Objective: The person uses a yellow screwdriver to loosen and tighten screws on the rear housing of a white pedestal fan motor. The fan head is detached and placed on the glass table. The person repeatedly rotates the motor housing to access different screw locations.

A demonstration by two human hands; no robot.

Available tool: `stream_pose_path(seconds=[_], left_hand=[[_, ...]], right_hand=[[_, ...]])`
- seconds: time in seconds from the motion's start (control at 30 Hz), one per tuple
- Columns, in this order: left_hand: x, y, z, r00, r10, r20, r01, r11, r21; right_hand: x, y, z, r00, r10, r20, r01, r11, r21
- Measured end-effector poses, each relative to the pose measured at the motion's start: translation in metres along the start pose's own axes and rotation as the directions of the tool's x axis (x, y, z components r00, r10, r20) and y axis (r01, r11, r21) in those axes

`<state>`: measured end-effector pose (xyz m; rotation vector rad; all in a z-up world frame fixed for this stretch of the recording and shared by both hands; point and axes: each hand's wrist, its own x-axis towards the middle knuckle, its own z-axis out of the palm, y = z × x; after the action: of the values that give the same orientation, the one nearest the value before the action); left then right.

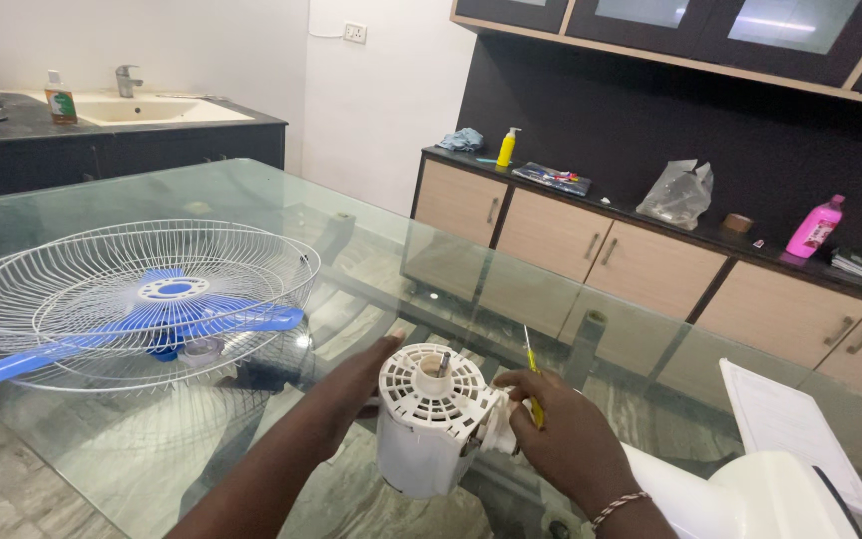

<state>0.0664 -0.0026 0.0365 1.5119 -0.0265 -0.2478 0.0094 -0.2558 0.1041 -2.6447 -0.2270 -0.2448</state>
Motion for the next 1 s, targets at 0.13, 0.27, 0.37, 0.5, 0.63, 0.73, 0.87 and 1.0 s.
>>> stream_pose_path(seconds=[0.13, 0.27, 0.37, 0.5, 0.63, 0.73, 0.87, 1.0], left_hand=[[0.019, 0.025, 0.025, 0.970, 0.113, -0.217, 0.029, 0.826, 0.562], [0.046, 0.041, 0.031, 0.991, 0.060, -0.118, 0.032, 0.752, 0.659], [0.070, 0.039, 0.033, 0.999, -0.023, -0.045, 0.048, 0.722, 0.691], [0.097, 0.031, 0.030, 0.996, -0.040, -0.083, 0.087, 0.692, 0.717], [0.102, 0.030, 0.028, 0.990, -0.106, -0.096, 0.142, 0.621, 0.771], [0.091, 0.030, 0.024, 0.996, -0.035, -0.078, 0.083, 0.614, 0.785], [0.077, 0.034, 0.026, 0.999, -0.014, -0.035, 0.037, 0.518, 0.855], [0.077, 0.038, 0.028, 0.999, 0.035, 0.039, -0.049, 0.362, 0.931]], right_hand=[[-0.001, -0.004, -0.006, 0.996, 0.052, 0.070, -0.055, 0.998, 0.035], [-0.005, -0.003, -0.002, 0.993, -0.114, -0.022, 0.115, 0.993, 0.024], [-0.005, -0.002, 0.000, 0.995, -0.094, -0.020, 0.094, 0.996, -0.001], [0.000, 0.004, 0.004, 0.999, 0.022, 0.036, -0.022, 1.000, -0.003], [0.016, 0.015, 0.004, 0.999, -0.031, 0.013, 0.029, 0.986, 0.164], [0.027, 0.018, 0.002, 0.998, -0.002, 0.055, -0.011, 0.971, 0.238], [0.037, 0.014, -0.003, 0.992, -0.129, -0.005, 0.128, 0.977, 0.173], [0.040, 0.002, 0.004, 0.983, -0.166, -0.075, 0.177, 0.971, 0.161]])
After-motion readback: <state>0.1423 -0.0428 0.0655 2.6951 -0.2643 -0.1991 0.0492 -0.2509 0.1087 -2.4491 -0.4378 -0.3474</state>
